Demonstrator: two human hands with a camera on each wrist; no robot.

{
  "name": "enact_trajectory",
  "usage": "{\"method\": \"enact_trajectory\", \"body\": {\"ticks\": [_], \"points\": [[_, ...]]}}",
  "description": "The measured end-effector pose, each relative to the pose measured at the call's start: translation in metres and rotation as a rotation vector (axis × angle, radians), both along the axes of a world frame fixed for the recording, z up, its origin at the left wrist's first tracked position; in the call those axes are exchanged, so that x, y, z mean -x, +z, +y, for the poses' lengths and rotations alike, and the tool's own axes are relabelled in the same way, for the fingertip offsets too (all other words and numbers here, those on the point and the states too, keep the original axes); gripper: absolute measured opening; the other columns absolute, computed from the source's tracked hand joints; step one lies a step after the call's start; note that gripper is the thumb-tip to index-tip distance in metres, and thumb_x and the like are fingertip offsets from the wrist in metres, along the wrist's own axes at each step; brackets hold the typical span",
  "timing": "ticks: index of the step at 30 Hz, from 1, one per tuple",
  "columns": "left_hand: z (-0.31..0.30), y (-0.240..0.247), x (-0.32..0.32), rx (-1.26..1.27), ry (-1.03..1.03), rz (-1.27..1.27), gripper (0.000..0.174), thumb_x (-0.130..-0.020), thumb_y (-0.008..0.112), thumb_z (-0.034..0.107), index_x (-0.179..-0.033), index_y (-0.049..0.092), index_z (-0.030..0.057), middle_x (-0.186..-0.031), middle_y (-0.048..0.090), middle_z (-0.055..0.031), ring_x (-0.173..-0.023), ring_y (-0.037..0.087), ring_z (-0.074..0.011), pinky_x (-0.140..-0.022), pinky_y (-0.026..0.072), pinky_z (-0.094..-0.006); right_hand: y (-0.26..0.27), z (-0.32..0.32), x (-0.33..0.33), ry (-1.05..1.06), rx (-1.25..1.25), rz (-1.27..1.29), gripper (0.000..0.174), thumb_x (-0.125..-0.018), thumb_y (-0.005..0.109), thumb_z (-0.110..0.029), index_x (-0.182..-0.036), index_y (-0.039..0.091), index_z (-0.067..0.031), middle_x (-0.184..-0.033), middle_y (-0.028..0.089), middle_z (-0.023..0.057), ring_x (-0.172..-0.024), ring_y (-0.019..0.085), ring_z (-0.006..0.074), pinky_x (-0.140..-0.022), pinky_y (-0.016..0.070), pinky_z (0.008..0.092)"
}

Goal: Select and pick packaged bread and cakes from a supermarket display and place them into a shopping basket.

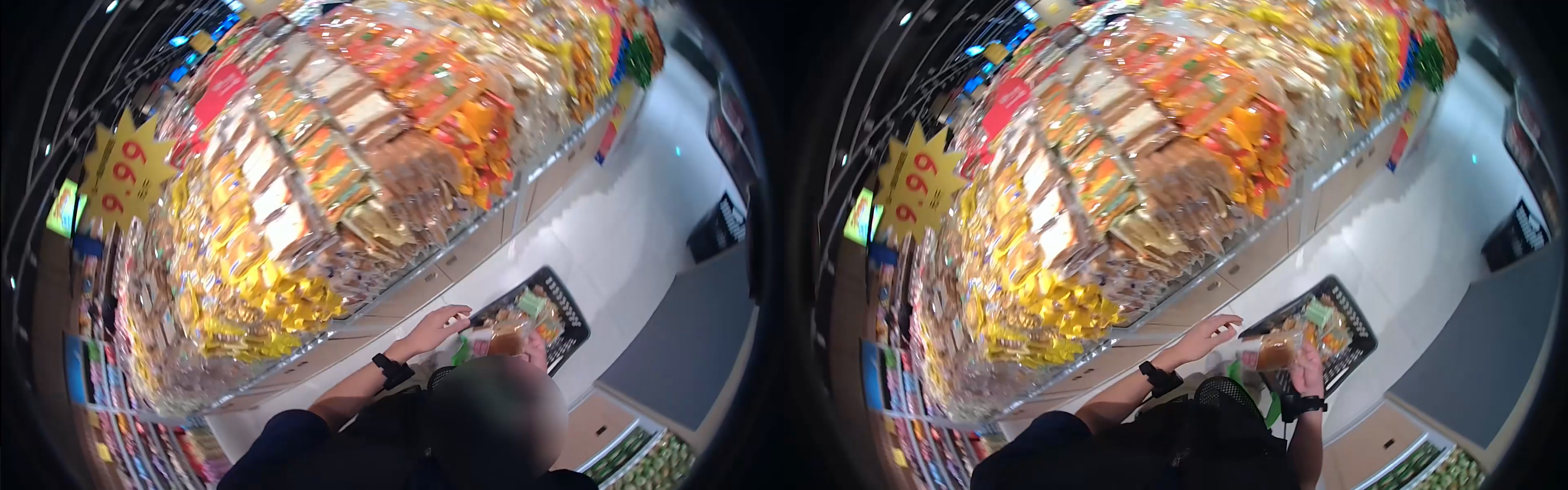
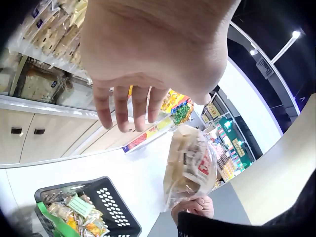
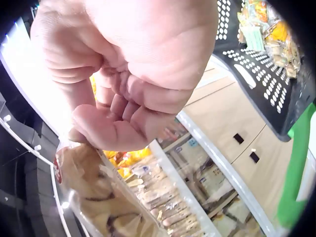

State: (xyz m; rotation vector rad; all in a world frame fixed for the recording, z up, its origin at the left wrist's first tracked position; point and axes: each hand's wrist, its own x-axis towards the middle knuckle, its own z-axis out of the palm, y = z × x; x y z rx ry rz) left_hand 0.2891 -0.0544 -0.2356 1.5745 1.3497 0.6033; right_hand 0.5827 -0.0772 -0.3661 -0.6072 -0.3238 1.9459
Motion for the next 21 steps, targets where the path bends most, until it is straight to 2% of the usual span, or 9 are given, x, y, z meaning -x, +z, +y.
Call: {"method": "enact_trajectory", "body": {"ticks": [2, 5, 9, 10, 14, 17, 19, 20, 21], "points": [[-0.011, 0.014, 0.011, -0.013, -0.044, -0.049, 0.043, -0.101, 0.057, 0.033, -0.135, 0.056, 0.0076, -0.115, 0.070, -0.0078, -0.099, 0.065, -0.0209, -0.087, 0.0501, -0.0326, 0.015, -0.002, 0.018, 0.113, -0.057, 0.094, 0.030, -0.096, 0.059, -0.009, -0.124, 0.056, 0.0005, -0.107, 0.070, 0.0098, -0.081, 0.068, 0.0140, -0.067, 0.0561, 0.0234], [-0.026, 0.024, 0.028, 0.077, -0.226, -0.178, 0.044, -0.100, 0.059, 0.034, -0.134, 0.056, 0.0063, -0.113, 0.071, -0.0087, -0.095, 0.066, -0.0206, -0.085, 0.0509, -0.0328, 0.044, -0.011, 0.057, 0.120, -0.125, -0.079, 0.024, -0.095, 0.062, -0.012, -0.117, 0.060, -0.0017, -0.095, 0.069, 0.0055, -0.064, 0.062, 0.0079, -0.048, 0.0481, 0.0204], [-0.059, 0.064, 0.061, 0.054, -0.281, -0.117, 0.053, -0.088, 0.075, 0.038, -0.125, 0.059, 0.0040, -0.092, 0.072, -0.0122, -0.086, 0.070, -0.0202, -0.077, 0.0549, -0.0349, 0.074, -0.022, 0.109, 0.162, -0.186, -0.265, 0.019, -0.095, 0.065, -0.017, -0.108, 0.060, -0.0038, -0.090, 0.068, 0.0040, -0.063, 0.060, 0.0076, -0.051, 0.0475, 0.0205], [-0.068, 0.071, 0.076, 0.023, -0.255, -0.135, 0.053, -0.088, 0.075, 0.038, -0.125, 0.059, 0.0040, -0.092, 0.072, -0.0122, -0.086, 0.070, -0.0202, -0.077, 0.0549, -0.0349, 0.071, -0.019, 0.118, 0.263, -0.274, -0.188, 0.021, -0.097, 0.063, -0.018, -0.112, 0.059, -0.0028, -0.107, 0.068, 0.0076, -0.090, 0.068, 0.0149, -0.076, 0.0561, 0.0283], [-0.089, 0.054, 0.131, 0.144, -0.202, -0.174, 0.056, -0.080, 0.081, 0.042, -0.113, 0.058, 0.0030, -0.084, 0.070, -0.0139, -0.080, 0.071, -0.0242, -0.075, 0.0554, -0.0357, 0.075, -0.025, 0.155, 0.415, -0.323, -0.282, 0.024, -0.100, 0.062, -0.024, -0.114, 0.059, -0.0050, -0.095, 0.065, 0.0037, -0.079, 0.062, 0.0092, -0.069, 0.0519, 0.0249], [-0.107, 0.020, 0.172, -0.173, -0.040, -0.123, 0.055, -0.082, 0.079, 0.044, -0.111, 0.059, 0.0014, -0.093, 0.070, -0.0178, -0.088, 0.070, -0.0243, -0.079, 0.0542, -0.0375, 0.073, -0.058, 0.181, 0.109, -0.153, -0.946, 0.030, -0.103, 0.057, -0.031, -0.116, 0.061, -0.0042, -0.091, 0.064, 0.0023, -0.082, 0.061, 0.0105, -0.074, 0.0478, 0.0270], [-0.121, 0.010, 0.202, -0.161, 0.044, -0.215, 0.058, -0.080, 0.079, 0.048, -0.109, 0.060, 0.0014, -0.094, 0.071, -0.0181, -0.090, 0.071, -0.0261, -0.081, 0.0537, -0.0378, 0.002, -0.076, 0.152, 0.228, -0.409, -1.321, 0.030, -0.101, 0.058, -0.028, -0.111, 0.065, -0.0005, -0.097, 0.067, 0.0053, -0.088, 0.061, 0.0130, -0.079, 0.0480, 0.0274], [-0.128, 0.005, 0.214, -0.152, 0.112, -0.296, 0.060, -0.079, 0.078, 0.052, -0.106, 0.060, 0.0014, -0.096, 0.071, -0.0183, -0.092, 0.071, -0.0279, -0.082, 0.0533, -0.0381, 0.002, -0.101, 0.162, 0.181, -0.372, -1.473, 0.038, -0.097, 0.064, -0.035, -0.112, 0.066, -0.0009, -0.093, 0.068, 0.0071, -0.082, 0.060, 0.0149, -0.076, 0.0482, 0.0315], [-0.136, 0.001, 0.227, -0.094, 0.149, -0.354, 0.061, -0.079, 0.077, 0.053, -0.107, 0.061, 0.0007, -0.099, 0.071, -0.0186, -0.094, 0.071, -0.0285, -0.084, 0.0530, -0.0382, -0.006, -0.117, 0.158, 0.332, -0.327, -1.512, 0.048, -0.094, 0.066, -0.040, -0.121, 0.064, -0.0004, -0.099, 0.070, 0.0140, -0.090, 0.064, 0.0211, -0.082, 0.0497, 0.0360]]}}
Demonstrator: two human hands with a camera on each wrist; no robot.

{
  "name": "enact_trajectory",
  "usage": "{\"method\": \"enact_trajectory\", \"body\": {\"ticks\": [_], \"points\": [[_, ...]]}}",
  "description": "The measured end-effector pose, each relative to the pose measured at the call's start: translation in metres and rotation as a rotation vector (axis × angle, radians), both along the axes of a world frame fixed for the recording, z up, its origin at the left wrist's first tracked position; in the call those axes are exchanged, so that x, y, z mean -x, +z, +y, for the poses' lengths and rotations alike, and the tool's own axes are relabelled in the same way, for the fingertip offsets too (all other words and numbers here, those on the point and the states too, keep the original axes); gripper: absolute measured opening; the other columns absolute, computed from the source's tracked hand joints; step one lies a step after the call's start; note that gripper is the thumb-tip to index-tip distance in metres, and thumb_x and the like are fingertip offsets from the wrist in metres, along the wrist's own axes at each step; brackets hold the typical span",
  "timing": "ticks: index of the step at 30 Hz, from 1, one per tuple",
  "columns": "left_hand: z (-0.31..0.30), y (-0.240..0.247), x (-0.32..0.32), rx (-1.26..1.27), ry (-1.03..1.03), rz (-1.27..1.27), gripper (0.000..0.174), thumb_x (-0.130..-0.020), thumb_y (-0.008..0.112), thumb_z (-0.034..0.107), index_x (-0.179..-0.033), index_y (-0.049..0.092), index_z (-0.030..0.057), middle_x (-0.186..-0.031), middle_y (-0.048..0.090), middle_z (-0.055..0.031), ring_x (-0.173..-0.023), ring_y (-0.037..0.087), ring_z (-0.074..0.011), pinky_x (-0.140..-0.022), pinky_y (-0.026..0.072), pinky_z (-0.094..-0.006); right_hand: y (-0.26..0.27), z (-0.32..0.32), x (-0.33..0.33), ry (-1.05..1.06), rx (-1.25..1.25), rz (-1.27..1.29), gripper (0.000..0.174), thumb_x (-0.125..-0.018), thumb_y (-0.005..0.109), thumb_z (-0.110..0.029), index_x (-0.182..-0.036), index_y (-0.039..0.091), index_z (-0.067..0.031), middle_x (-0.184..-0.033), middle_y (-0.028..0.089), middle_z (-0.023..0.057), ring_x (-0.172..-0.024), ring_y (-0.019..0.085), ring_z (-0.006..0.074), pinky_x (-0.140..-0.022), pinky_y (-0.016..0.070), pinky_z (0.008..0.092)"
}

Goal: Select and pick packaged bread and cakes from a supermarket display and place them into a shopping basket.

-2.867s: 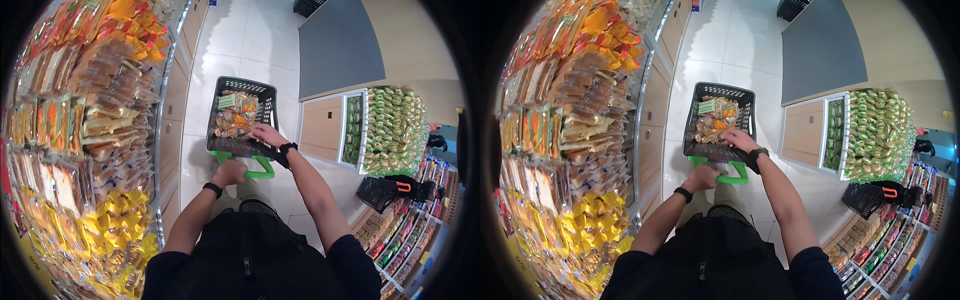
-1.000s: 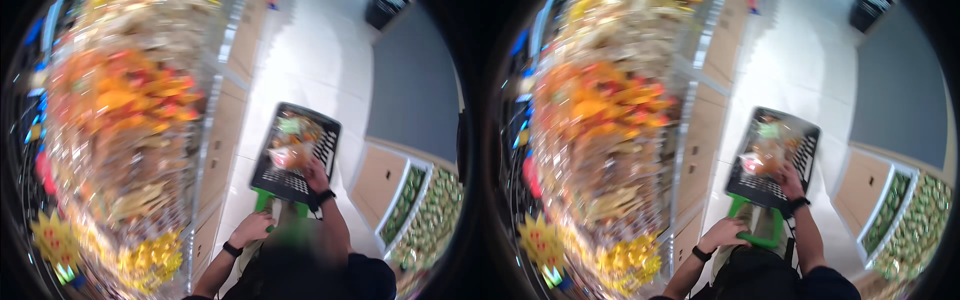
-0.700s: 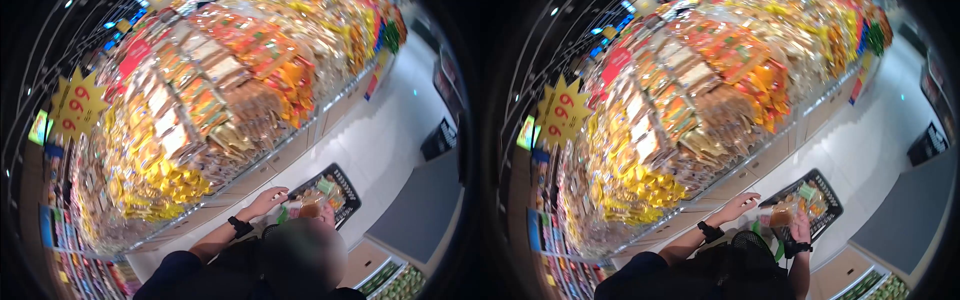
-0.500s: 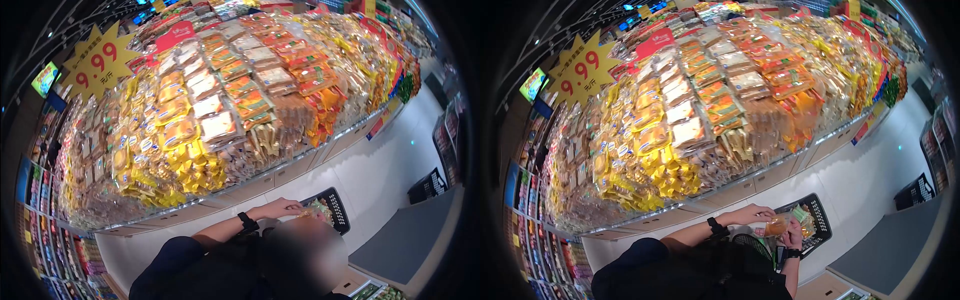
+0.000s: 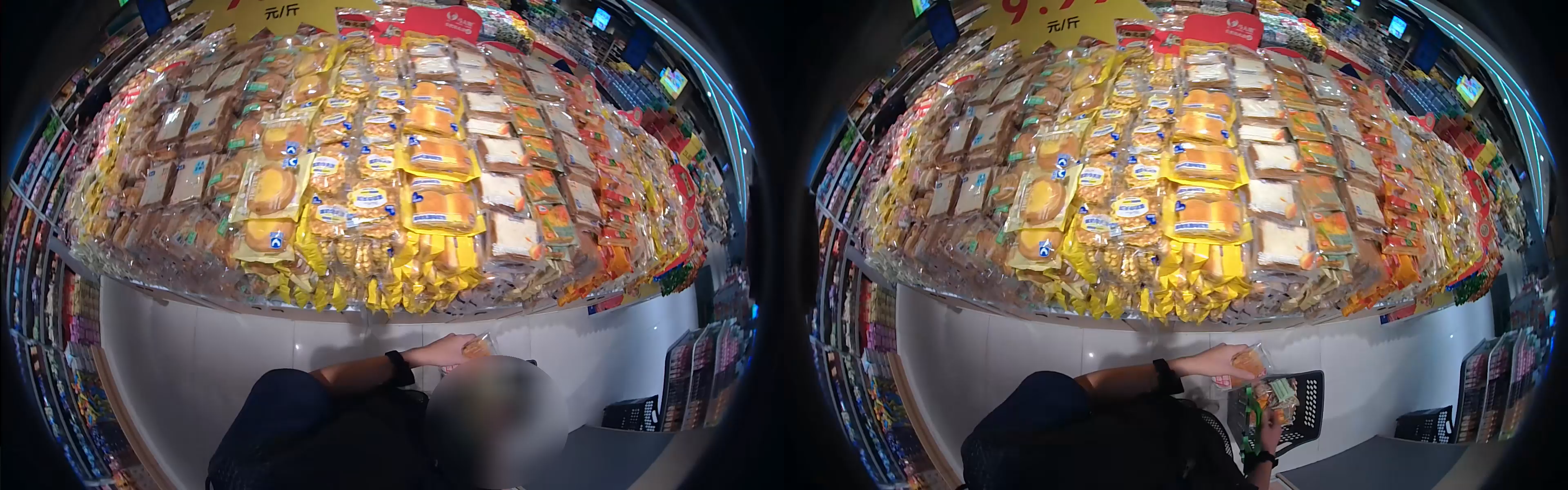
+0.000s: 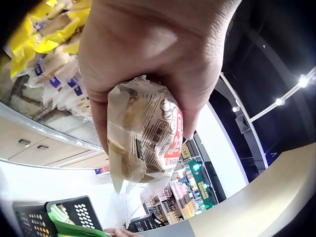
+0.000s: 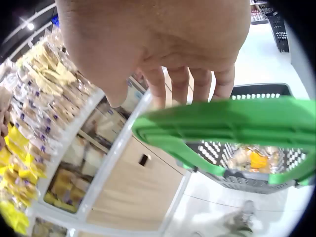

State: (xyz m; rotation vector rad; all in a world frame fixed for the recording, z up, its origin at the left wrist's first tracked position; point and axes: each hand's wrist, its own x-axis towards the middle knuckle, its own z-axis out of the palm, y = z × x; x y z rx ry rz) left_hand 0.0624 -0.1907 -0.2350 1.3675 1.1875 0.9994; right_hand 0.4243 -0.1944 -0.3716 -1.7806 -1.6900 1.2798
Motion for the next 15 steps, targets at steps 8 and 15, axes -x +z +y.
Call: {"method": "enact_trajectory", "body": {"ticks": [8, 15], "points": [[-0.050, -0.014, 0.048, 0.119, 0.091, -0.055, 0.070, -0.079, 0.075, 0.060, -0.115, 0.062, 0.0007, -0.107, 0.070, -0.0167, -0.098, 0.068, -0.0265, -0.087, 0.0517, -0.0362, -0.016, -0.062, -0.002, -0.064, -0.089, -0.159, 0.049, -0.100, 0.056, -0.043, -0.121, 0.064, 0.0008, -0.086, 0.071, 0.0134, -0.072, 0.064, 0.0204, -0.064, 0.0494, 0.0363], [-0.104, 0.012, 0.061, -0.022, 0.206, -0.305, 0.060, -0.088, 0.074, 0.047, -0.123, 0.061, 0.0001, -0.110, 0.069, -0.0082, -0.096, 0.064, -0.0151, -0.085, 0.0510, -0.0314, -0.024, -0.109, 0.011, -0.106, -0.101, -0.235, 0.052, -0.097, 0.057, -0.046, -0.124, 0.065, -0.0014, -0.098, 0.073, 0.0183, -0.087, 0.071, 0.0309, -0.078, 0.0514, 0.0418]]}}
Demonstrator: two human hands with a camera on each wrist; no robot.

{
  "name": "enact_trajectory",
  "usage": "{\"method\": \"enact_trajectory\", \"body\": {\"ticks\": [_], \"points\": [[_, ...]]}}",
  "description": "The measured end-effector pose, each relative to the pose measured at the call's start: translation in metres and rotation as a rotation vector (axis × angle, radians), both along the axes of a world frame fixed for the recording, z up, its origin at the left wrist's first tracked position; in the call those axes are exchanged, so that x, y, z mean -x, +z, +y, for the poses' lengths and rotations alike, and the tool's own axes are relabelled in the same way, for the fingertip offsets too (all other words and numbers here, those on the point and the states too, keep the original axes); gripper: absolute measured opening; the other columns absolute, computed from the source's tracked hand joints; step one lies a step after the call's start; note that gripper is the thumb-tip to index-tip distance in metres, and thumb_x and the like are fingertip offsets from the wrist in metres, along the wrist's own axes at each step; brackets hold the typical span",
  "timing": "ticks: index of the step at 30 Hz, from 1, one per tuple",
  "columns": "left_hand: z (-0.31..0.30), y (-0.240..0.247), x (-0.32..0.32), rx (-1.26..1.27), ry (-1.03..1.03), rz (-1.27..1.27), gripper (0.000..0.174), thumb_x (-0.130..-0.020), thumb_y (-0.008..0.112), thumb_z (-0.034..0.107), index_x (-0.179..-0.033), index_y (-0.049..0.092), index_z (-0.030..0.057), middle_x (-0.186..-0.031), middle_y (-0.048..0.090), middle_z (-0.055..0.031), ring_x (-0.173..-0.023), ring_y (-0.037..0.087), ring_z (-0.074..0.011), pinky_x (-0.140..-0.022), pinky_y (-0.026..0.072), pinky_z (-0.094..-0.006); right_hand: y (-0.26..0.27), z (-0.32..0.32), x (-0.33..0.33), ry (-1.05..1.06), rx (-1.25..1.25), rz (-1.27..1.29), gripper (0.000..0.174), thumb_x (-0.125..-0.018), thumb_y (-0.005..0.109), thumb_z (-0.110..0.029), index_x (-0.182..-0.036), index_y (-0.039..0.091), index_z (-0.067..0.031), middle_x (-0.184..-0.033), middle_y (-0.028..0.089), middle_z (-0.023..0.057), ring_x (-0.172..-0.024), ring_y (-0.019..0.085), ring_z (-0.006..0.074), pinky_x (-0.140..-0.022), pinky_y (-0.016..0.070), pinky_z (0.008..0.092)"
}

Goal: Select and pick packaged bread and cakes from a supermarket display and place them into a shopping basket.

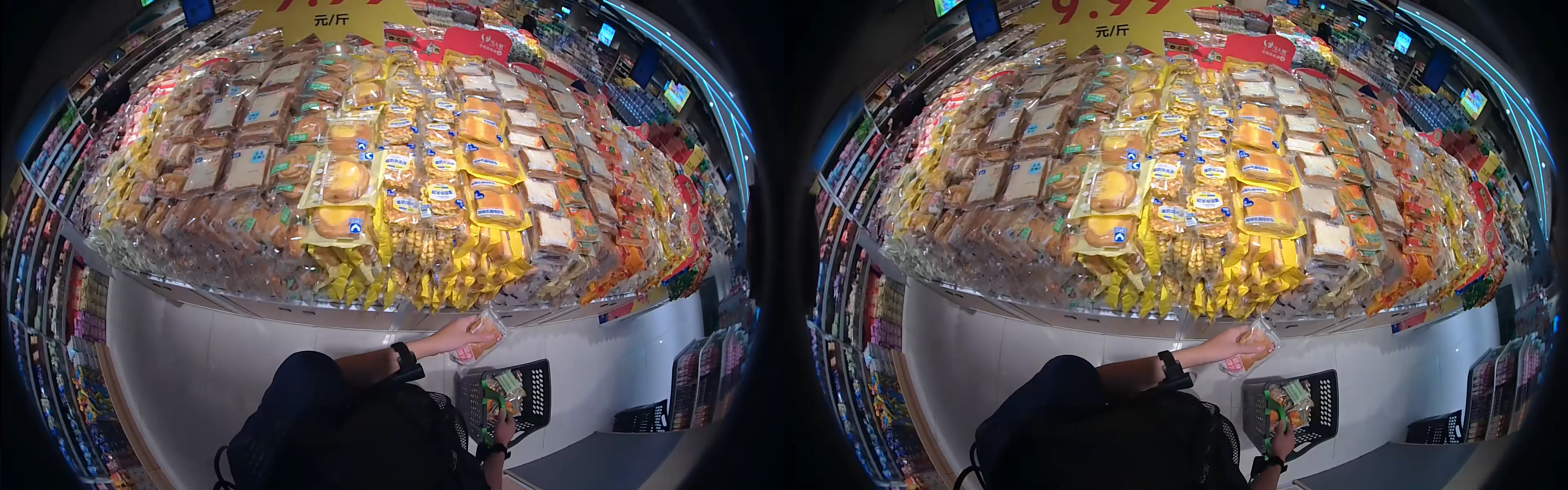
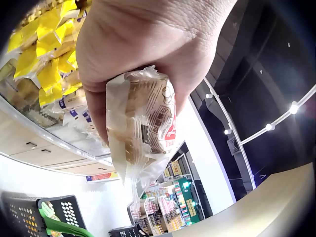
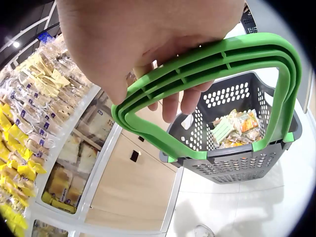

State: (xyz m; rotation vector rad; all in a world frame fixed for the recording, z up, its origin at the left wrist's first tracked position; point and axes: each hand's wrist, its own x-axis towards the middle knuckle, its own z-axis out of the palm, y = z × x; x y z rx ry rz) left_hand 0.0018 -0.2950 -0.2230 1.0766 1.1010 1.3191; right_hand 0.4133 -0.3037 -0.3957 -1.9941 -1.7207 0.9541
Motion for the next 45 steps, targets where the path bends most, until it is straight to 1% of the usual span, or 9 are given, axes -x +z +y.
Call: {"method": "enact_trajectory", "body": {"ticks": [5, 9, 17, 23, 27, 30, 32, 39, 45], "points": [[-0.059, -0.001, 0.006, 0.139, 0.096, -0.070, 0.050, -0.092, 0.071, 0.038, -0.125, 0.061, 0.0020, -0.111, 0.069, -0.0055, -0.096, 0.062, -0.0093, -0.085, 0.0498, -0.0271, -0.004, -0.045, 0.017, 0.069, -0.123, -0.102, 0.057, -0.095, 0.055, -0.053, -0.125, 0.066, -0.0058, -0.101, 0.072, 0.0196, -0.095, 0.069, 0.0362, -0.081, 0.0515, 0.0456], [-0.124, 0.012, 0.007, 0.148, 0.124, -0.066, 0.050, -0.094, 0.069, 0.040, -0.127, 0.061, 0.0025, -0.111, 0.068, -0.0047, -0.095, 0.062, -0.0083, -0.084, 0.0497, -0.0269, 0.007, -0.080, 0.030, 0.050, -0.135, -0.320, 0.063, -0.096, 0.051, -0.056, -0.133, 0.061, -0.0067, -0.116, 0.068, 0.0221, -0.106, 0.065, 0.0426, -0.088, 0.0493, 0.0498], [-0.217, 0.017, 0.055, 0.198, 0.183, 0.034, 0.050, -0.093, 0.069, 0.040, -0.126, 0.062, 0.0035, -0.110, 0.069, -0.0049, -0.095, 0.063, -0.0096, -0.084, 0.0490, -0.0262, 0.015, -0.142, 0.057, 0.098, -0.115, -0.264, 0.061, -0.096, 0.052, -0.055, -0.131, 0.062, -0.0059, -0.116, 0.069, 0.0210, -0.107, 0.064, 0.0422, -0.089, 0.0486, 0.0499], [-0.259, 0.028, 0.122, 0.134, 0.157, -0.171, 0.048, -0.095, 0.067, 0.036, -0.127, 0.061, 0.0007, -0.112, 0.068, -0.0042, -0.098, 0.062, -0.0094, -0.087, 0.0484, -0.0256, 0.028, -0.216, 0.125, 0.004, -0.075, 0.033, 0.057, -0.095, 0.056, -0.053, -0.117, 0.070, -0.0021, -0.100, 0.073, 0.0163, -0.089, 0.071, 0.0277, -0.076, 0.0517, 0.0387], [-0.298, 0.062, 0.183, 0.120, 0.101, -0.265, 0.047, -0.097, 0.066, 0.034, -0.129, 0.058, 0.0002, -0.115, 0.066, -0.0035, -0.100, 0.062, -0.0090, -0.088, 0.0490, -0.0261, 0.030, -0.272, 0.153, 0.018, -0.018, -0.025, 0.054, -0.096, 0.058, -0.049, -0.121, 0.069, -0.0025, -0.104, 0.072, 0.0177, -0.093, 0.071, 0.0293, -0.078, 0.0516, 0.0404], [-0.328, 0.075, 0.245, 0.088, 0.182, -0.385, 0.046, -0.100, 0.062, 0.036, -0.131, 0.056, 0.0018, -0.114, 0.067, -0.0039, -0.100, 0.063, -0.0103, -0.088, 0.0514, -0.0274, -0.020, -0.288, 0.178, 0.057, -0.099, -0.007, 0.052, -0.097, 0.057, -0.047, -0.117, 0.069, 0.0001, -0.099, 0.071, 0.0193, -0.093, 0.067, 0.0336, -0.081, 0.0498, 0.0433], [-0.348, 0.070, 0.285, 0.131, 0.146, -0.500, 0.045, -0.101, 0.058, 0.037, -0.131, 0.056, 0.0031, -0.114, 0.067, -0.0062, -0.100, 0.066, -0.0130, -0.087, 0.0539, -0.0297, 0.006, -0.321, 0.218, 0.037, -0.111, -0.042, 0.050, -0.099, 0.055, -0.045, -0.107, 0.069, 0.0027, -0.093, 0.069, 0.0198, -0.087, 0.065, 0.0349, -0.079, 0.0482, 0.0447], [-0.404, 0.093, 0.359, 0.097, 0.176, -0.738, 0.060, -0.106, 0.033, 0.052, -0.133, 0.054, 0.0021, -0.118, 0.067, -0.0106, -0.101, 0.068, -0.0190, -0.090, 0.0548, -0.0337, 0.010, -0.382, 0.307, -0.047, -0.071, 0.004, 0.046, -0.099, 0.056, -0.041, -0.096, 0.068, 0.0032, -0.080, 0.069, 0.0131, -0.074, 0.064, 0.0249, -0.067, 0.0462, 0.0399], [-0.437, 0.091, 0.399, 0.042, 0.241, -0.723, 0.058, -0.107, 0.033, 0.050, -0.134, 0.053, 0.0031, -0.120, 0.066, -0.0115, -0.103, 0.068, -0.0203, -0.091, 0.0544, -0.0344, -0.005, -0.421, 0.381, -0.042, -0.010, 0.084, 0.045, -0.099, 0.056, -0.041, -0.102, 0.070, 0.0011, -0.084, 0.072, 0.0131, -0.074, 0.067, 0.0216, -0.069, 0.0494, 0.0356]]}}
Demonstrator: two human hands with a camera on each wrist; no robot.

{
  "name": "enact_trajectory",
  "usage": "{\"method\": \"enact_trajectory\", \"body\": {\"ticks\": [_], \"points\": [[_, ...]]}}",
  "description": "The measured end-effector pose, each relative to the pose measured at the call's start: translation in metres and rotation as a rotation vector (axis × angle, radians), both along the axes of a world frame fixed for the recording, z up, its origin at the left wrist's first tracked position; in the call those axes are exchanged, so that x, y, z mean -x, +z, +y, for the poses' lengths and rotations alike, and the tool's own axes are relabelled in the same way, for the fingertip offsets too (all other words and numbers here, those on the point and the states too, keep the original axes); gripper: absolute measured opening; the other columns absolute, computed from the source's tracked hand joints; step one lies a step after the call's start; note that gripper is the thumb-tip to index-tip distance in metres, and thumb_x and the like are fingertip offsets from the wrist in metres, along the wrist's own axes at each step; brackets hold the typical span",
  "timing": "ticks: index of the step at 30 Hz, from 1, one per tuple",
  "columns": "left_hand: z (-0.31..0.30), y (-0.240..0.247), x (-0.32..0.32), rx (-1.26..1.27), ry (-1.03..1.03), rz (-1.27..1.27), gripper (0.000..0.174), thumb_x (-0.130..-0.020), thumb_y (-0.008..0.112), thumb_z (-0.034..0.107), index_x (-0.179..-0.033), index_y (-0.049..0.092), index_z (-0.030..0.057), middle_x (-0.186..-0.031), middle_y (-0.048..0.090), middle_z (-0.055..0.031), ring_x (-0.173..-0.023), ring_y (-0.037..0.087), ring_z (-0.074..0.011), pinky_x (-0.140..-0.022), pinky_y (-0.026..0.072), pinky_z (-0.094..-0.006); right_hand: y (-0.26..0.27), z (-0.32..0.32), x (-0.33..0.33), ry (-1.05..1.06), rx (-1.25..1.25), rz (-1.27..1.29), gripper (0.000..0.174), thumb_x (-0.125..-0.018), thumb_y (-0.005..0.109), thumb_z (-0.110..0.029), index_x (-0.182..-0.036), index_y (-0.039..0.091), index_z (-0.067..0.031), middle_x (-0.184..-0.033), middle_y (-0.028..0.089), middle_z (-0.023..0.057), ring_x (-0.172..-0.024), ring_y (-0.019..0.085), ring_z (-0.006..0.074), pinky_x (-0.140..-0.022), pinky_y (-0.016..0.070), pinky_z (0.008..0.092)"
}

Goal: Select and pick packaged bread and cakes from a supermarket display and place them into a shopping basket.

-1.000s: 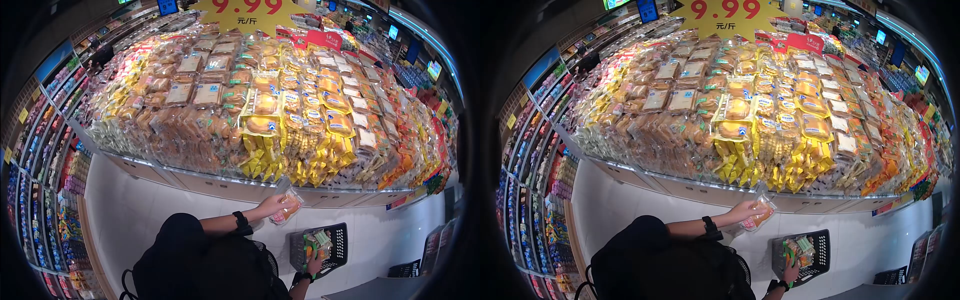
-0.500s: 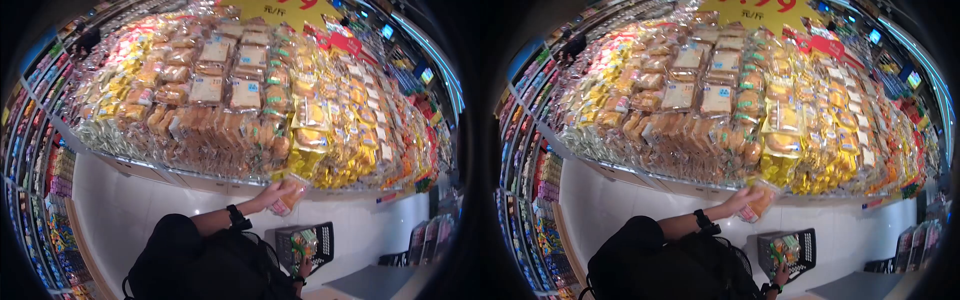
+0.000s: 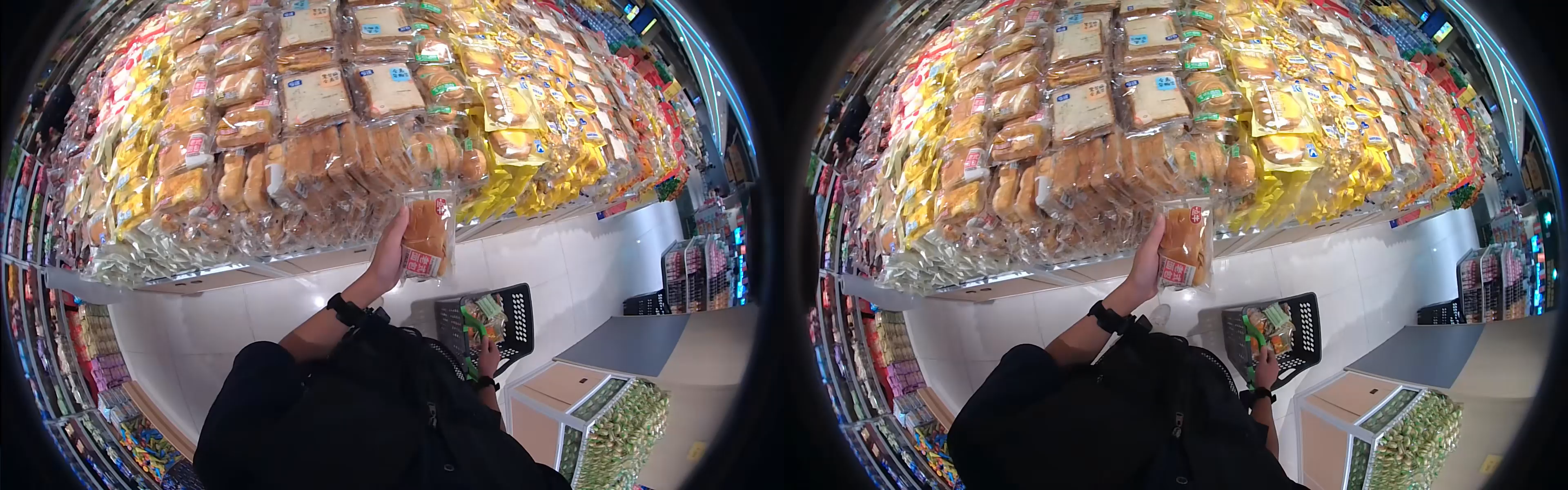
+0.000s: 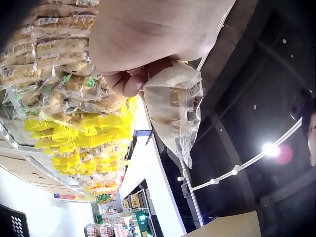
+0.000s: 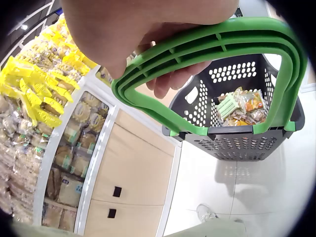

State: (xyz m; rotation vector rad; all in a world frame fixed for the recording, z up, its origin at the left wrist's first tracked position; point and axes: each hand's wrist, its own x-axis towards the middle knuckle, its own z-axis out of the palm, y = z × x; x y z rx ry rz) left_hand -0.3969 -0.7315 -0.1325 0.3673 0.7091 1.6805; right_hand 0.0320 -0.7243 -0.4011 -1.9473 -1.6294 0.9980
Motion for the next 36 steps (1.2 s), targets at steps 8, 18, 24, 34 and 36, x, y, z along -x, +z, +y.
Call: {"method": "enact_trajectory", "body": {"ticks": [8, 18, 24, 34, 36], "points": [[-0.080, -0.005, 0.007, 0.051, 0.096, 0.084, 0.045, -0.104, 0.051, 0.040, -0.132, 0.054, 0.0048, -0.119, 0.065, -0.0085, -0.107, 0.065, -0.0155, -0.093, 0.0530, -0.0319, -0.007, -0.079, 0.023, 0.029, -0.180, 0.011, 0.048, -0.100, 0.054, -0.042, -0.097, 0.068, 0.0031, -0.084, 0.069, 0.0163, -0.072, 0.064, 0.0295, -0.069, 0.0480, 0.0428], [-0.178, 0.030, 0.085, 0.131, 0.351, 0.185, 0.041, -0.099, 0.059, 0.041, -0.125, 0.057, 0.0108, -0.112, 0.068, -0.0031, -0.100, 0.066, -0.0121, -0.079, 0.0548, -0.0292, 0.006, -0.143, 0.098, -0.008, -0.089, -0.093, 0.055, -0.098, 0.053, -0.052, -0.115, 0.067, -0.0011, -0.099, 0.068, 0.0242, -0.095, 0.064, 0.0428, -0.081, 0.0476, 0.0503], [-0.174, 0.042, 0.129, 0.017, 0.522, 0.073, 0.033, -0.101, 0.057, 0.040, -0.122, 0.056, 0.0142, -0.110, 0.066, -0.0017, -0.092, 0.065, -0.0118, -0.068, 0.0499, -0.0236, -0.042, -0.168, 0.106, 0.037, -0.014, 0.073, 0.045, -0.095, 0.063, -0.041, -0.102, 0.069, 0.0035, -0.088, 0.069, 0.0213, -0.079, 0.065, 0.0345, -0.072, 0.0478, 0.0450], [-0.171, 0.062, 0.189, -0.173, 0.449, -0.247, 0.038, -0.105, 0.050, 0.034, -0.129, 0.052, 0.0051, -0.122, 0.062, -0.0078, -0.115, 0.062, -0.0225, -0.102, 0.0505, -0.0365, 0.006, -0.234, 0.193, 0.029, -0.046, 0.122, 0.038, -0.094, 0.065, -0.033, -0.097, 0.071, 0.0053, -0.074, 0.070, 0.0119, -0.068, 0.064, 0.0173, -0.064, 0.0483, 0.0360], [-0.178, 0.067, 0.200, -0.139, 0.397, -0.260, 0.036, -0.106, 0.047, 0.037, -0.124, 0.053, 0.0057, -0.118, 0.063, -0.0085, -0.111, 0.063, -0.0222, -0.098, 0.0515, -0.0354, 0.011, -0.241, 0.209, 0.024, -0.014, 0.116, 0.038, -0.094, 0.065, -0.032, -0.097, 0.072, 0.0050, -0.075, 0.071, 0.0120, -0.068, 0.065, 0.0170, -0.064, 0.0484, 0.0361]]}}
